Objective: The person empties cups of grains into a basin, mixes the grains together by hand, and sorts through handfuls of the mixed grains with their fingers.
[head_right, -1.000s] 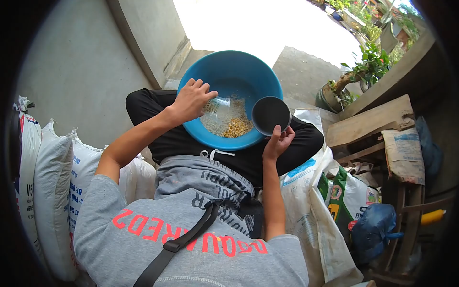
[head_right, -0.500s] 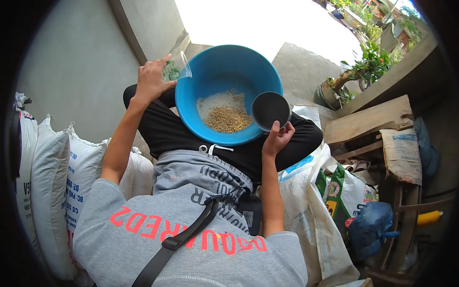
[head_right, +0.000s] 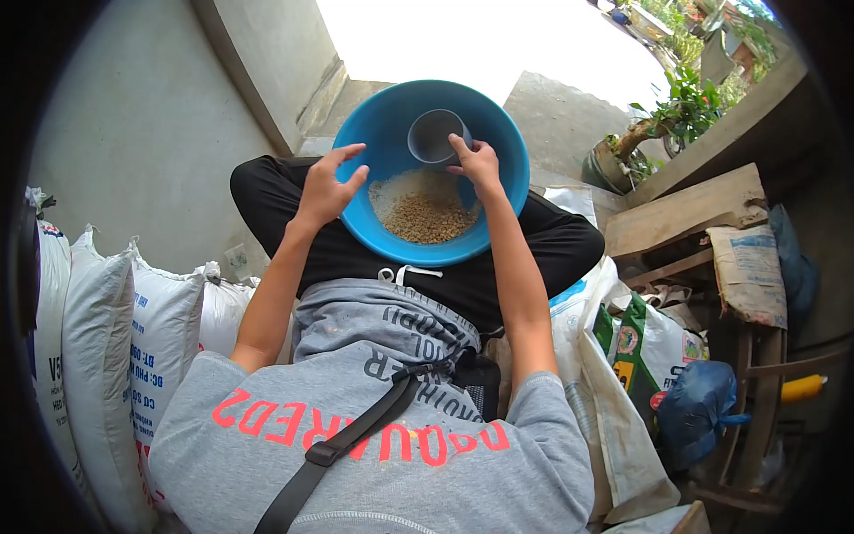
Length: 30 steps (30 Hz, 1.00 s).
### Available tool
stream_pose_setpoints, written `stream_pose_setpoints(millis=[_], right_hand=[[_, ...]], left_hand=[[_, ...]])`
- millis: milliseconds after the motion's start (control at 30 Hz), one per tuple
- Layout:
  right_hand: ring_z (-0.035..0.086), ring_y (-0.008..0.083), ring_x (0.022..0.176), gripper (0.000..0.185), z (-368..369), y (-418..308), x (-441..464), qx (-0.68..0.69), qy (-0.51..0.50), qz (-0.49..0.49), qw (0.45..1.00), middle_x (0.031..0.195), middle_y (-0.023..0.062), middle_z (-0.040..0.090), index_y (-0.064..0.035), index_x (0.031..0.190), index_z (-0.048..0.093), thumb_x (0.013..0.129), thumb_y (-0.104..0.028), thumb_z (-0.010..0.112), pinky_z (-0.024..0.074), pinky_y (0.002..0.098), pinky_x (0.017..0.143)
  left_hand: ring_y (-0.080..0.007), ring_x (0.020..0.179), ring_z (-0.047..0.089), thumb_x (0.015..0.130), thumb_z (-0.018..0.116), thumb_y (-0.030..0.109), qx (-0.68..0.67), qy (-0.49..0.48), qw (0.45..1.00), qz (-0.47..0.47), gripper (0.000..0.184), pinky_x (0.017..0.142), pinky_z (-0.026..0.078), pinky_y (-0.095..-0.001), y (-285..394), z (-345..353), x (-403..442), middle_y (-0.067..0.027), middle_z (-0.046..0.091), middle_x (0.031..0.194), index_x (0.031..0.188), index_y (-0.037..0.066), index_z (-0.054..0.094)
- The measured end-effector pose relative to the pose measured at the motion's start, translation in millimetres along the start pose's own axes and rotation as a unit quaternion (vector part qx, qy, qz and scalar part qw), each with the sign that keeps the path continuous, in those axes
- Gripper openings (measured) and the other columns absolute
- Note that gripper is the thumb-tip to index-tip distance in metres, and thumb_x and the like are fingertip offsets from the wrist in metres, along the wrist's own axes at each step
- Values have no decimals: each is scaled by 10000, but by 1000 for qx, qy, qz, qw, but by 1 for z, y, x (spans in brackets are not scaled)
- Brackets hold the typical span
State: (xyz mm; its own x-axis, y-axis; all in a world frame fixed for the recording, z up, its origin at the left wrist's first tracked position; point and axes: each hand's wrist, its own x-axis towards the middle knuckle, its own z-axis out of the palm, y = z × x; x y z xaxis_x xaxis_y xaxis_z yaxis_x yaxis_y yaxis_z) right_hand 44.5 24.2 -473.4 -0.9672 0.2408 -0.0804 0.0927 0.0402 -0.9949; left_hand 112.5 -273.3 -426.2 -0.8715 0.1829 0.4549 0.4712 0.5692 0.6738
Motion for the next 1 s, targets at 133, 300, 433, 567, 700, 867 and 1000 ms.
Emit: stream_pose_setpoints(millis=[133,300,433,567,700,867,1000], right_hand=[[683,356,1097,870,8,31,26,-2,-3,20,1000,1303,297,587,173,1296,544,940,-613,652,641,417,834],[592,502,1212,1000,-14,53,-2,-384,-66,-21,921,1295,389,586,152,1268,588,965,-775,368,479,498,1061],[537,510,1302,985,10,71,-47,-450,-139,58,880,1324,425,558,193,1324,513,993,-723,360,417,477,1119],[613,408,1242,771,33,79,-54,-294,-171,141,930,1324,324,608,162,1370,493,1041,-533,444,492,441,1044],[696,233,1016,472,24,72,-56,82,-187,221,954,1168,160,692,76,1355,544,1059,-290,501,571,366,834],[688,148,950,277,9,76,-45,87,-128,104,983,1035,85,727,-4,1187,675,985,-175,591,556,324,775],[702,292,1004,301,6,67,-59,-233,4,-12,973,990,150,738,-37,1110,729,933,-240,593,541,421,890]], left_hand=[[-446,1413,439,880,714,537,182,-248,943,-128,946,1184,366,-463,-12,107,7,-327,400,1539,1515,-71,361],[-535,1486,262,835,753,534,189,-321,899,-232,1049,1158,374,-595,-12,133,3,-339,128,1652,1531,-93,280],[-475,1389,453,849,732,559,145,-325,898,-260,1062,1130,430,-485,-17,151,-12,-388,379,1513,1543,-96,266],[-356,1168,655,815,814,422,21,-298,918,-260,921,1009,520,-405,-59,173,-17,-300,631,1292,1468,-87,412],[-240,1059,696,814,842,222,-228,-269,896,-271,616,923,542,-355,-44,149,-12,-171,713,1202,1319,-40,609],[-247,1055,706,901,643,119,-234,-121,941,-212,389,945,531,-357,-52,137,-11,-147,736,1164,1266,-16,656],[-398,1315,541,880,593,220,12,-70,980,-186,487,1125,426,-454,-56,131,-16,-229,597,1382,1315,4,630]])
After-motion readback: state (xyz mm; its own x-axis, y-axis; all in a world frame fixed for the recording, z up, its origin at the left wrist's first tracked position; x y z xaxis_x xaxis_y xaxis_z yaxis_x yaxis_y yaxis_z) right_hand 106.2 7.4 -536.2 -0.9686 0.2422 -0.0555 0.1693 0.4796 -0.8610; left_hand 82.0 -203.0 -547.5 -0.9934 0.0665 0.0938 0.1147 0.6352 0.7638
